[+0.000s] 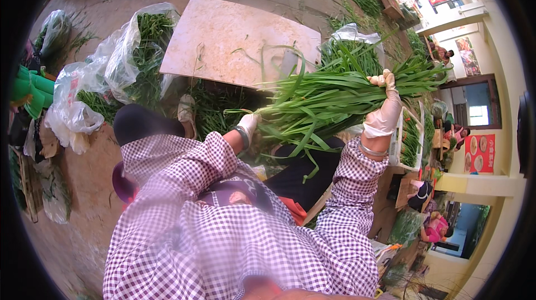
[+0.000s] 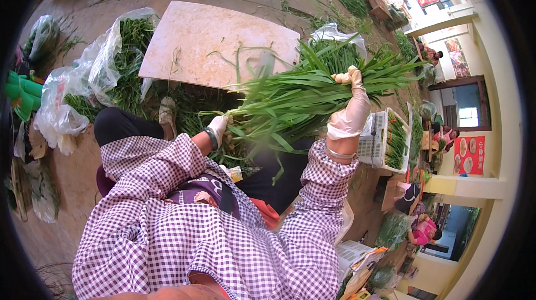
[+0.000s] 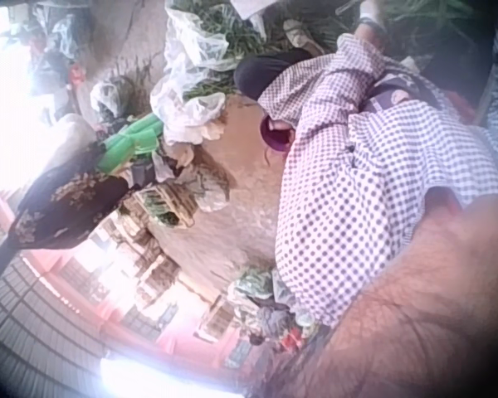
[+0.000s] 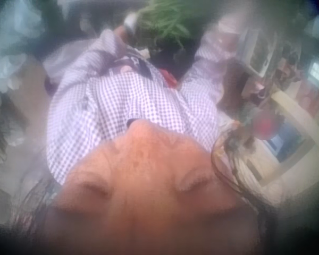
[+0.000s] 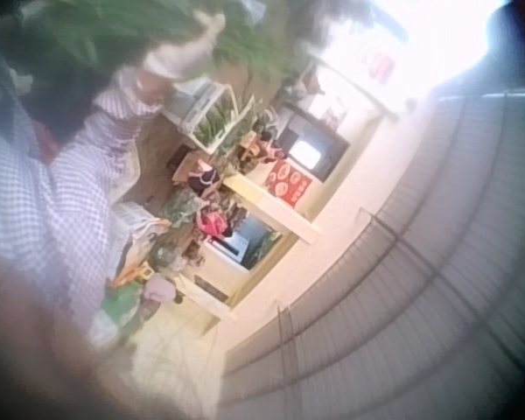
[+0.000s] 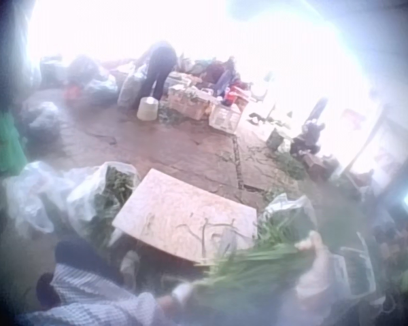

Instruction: The person bundles scallions by hand, secures them with a tie, and places them into a plastic crate before gathering more scallions from a large bag to continue sorting.

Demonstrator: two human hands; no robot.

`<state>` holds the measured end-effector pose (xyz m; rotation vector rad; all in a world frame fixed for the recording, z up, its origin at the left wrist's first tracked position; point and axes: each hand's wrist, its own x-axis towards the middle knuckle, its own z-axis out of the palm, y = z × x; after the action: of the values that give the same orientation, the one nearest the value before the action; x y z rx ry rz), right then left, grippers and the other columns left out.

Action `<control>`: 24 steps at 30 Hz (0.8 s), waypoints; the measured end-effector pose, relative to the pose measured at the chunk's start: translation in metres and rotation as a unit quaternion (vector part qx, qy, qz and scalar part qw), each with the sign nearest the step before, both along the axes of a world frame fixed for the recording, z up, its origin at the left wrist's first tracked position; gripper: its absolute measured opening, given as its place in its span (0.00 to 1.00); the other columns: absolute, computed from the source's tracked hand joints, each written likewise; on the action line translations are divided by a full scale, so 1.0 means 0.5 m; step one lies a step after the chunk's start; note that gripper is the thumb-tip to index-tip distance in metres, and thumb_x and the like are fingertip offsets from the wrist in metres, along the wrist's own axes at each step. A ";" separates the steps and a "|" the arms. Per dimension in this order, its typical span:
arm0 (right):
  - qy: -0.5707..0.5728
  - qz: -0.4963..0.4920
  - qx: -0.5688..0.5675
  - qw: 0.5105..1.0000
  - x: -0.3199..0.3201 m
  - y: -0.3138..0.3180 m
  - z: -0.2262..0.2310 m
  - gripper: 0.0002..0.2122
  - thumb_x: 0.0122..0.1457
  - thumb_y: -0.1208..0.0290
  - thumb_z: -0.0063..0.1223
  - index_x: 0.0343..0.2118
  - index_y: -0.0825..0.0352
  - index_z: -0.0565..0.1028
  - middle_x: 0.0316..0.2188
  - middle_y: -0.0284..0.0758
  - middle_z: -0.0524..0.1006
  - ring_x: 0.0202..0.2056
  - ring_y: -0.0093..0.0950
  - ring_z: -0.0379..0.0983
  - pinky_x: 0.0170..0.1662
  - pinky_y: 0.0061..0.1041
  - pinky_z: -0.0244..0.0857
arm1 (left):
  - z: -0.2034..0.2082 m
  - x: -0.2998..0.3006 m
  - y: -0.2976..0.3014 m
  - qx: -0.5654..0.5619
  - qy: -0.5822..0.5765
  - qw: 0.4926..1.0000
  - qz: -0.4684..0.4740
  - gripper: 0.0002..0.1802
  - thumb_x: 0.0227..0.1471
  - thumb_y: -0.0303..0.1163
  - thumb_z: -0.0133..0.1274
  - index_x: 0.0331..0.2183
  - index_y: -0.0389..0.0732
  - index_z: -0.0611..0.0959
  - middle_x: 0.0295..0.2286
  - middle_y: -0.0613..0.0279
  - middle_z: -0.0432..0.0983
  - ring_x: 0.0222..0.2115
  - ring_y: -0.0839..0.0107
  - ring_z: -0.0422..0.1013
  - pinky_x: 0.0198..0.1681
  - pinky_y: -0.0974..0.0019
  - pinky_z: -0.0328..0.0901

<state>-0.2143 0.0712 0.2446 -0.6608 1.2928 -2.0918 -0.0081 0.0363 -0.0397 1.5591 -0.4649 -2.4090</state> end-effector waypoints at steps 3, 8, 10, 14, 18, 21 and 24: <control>0.037 -0.015 -0.028 0.999 -0.017 0.013 0.022 0.11 0.57 0.67 0.56 0.37 0.71 0.74 0.22 0.31 0.73 0.29 0.25 0.70 0.44 0.30 0.68 | -0.110 0.010 -0.010 0.045 -0.002 0.997 0.060 0.13 0.52 0.38 0.42 0.20 0.46 0.72 0.15 0.65 0.64 0.12 0.70 0.57 0.15 0.65 0.56; -0.040 0.084 -0.102 0.990 -0.084 0.064 0.061 0.08 0.61 0.68 0.51 0.36 0.68 0.72 0.23 0.29 0.70 0.30 0.25 0.68 0.47 0.30 0.65 | -0.173 0.078 0.006 -0.031 0.006 0.999 -0.024 0.15 0.54 0.39 0.44 0.20 0.45 0.72 0.13 0.67 0.65 0.11 0.72 0.60 0.12 0.68 0.54; -0.038 0.081 -0.103 0.991 -0.089 0.055 0.067 0.08 0.61 0.68 0.50 0.36 0.68 0.72 0.23 0.29 0.70 0.30 0.25 0.68 0.47 0.31 0.65 | -0.181 0.095 -0.005 -0.090 0.086 0.983 -0.136 0.12 0.55 0.38 0.47 0.24 0.44 0.76 0.15 0.66 0.69 0.12 0.72 0.64 0.13 0.68 0.57; -0.064 0.090 -0.098 0.989 -0.157 0.046 0.027 0.08 0.60 0.69 0.51 0.37 0.68 0.72 0.24 0.31 0.73 0.30 0.27 0.71 0.45 0.30 0.67 | -0.138 0.101 -0.002 -0.428 0.059 0.804 -0.408 0.32 0.47 0.41 0.59 0.53 0.40 0.71 0.38 0.52 0.77 0.37 0.59 0.74 0.40 0.61 0.68; -0.066 0.063 -0.084 0.992 -0.143 0.029 0.005 0.08 0.59 0.70 0.52 0.36 0.69 0.72 0.23 0.32 0.74 0.30 0.28 0.71 0.46 0.31 0.68 | 0.040 0.132 -0.014 -0.547 -0.197 0.666 -0.468 0.46 0.36 0.43 0.65 0.57 0.43 0.65 0.42 0.44 0.74 0.42 0.50 0.71 0.46 0.62 0.66; -0.071 0.066 -0.081 0.992 -0.167 0.017 -0.012 0.07 0.59 0.71 0.52 0.36 0.69 0.73 0.23 0.31 0.74 0.30 0.28 0.71 0.46 0.31 0.68 | 0.003 0.131 -0.025 -0.423 0.080 0.872 -0.232 0.34 0.41 0.32 0.63 0.52 0.39 0.72 0.38 0.58 0.76 0.37 0.71 0.72 0.40 0.70 0.68; -0.105 0.070 -0.082 0.989 -0.179 0.009 -0.026 0.06 0.59 0.71 0.51 0.34 0.68 0.73 0.22 0.31 0.73 0.30 0.27 0.70 0.46 0.31 0.68 | 0.006 0.132 -0.016 -0.395 0.173 0.893 -0.128 0.28 0.44 0.28 0.62 0.50 0.37 0.74 0.37 0.63 0.75 0.33 0.75 0.71 0.38 0.70 0.69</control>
<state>-0.3040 0.0755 0.2318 -0.5660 0.9407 -2.1020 0.0579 0.0282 -0.0365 0.7319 -1.4115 -2.1369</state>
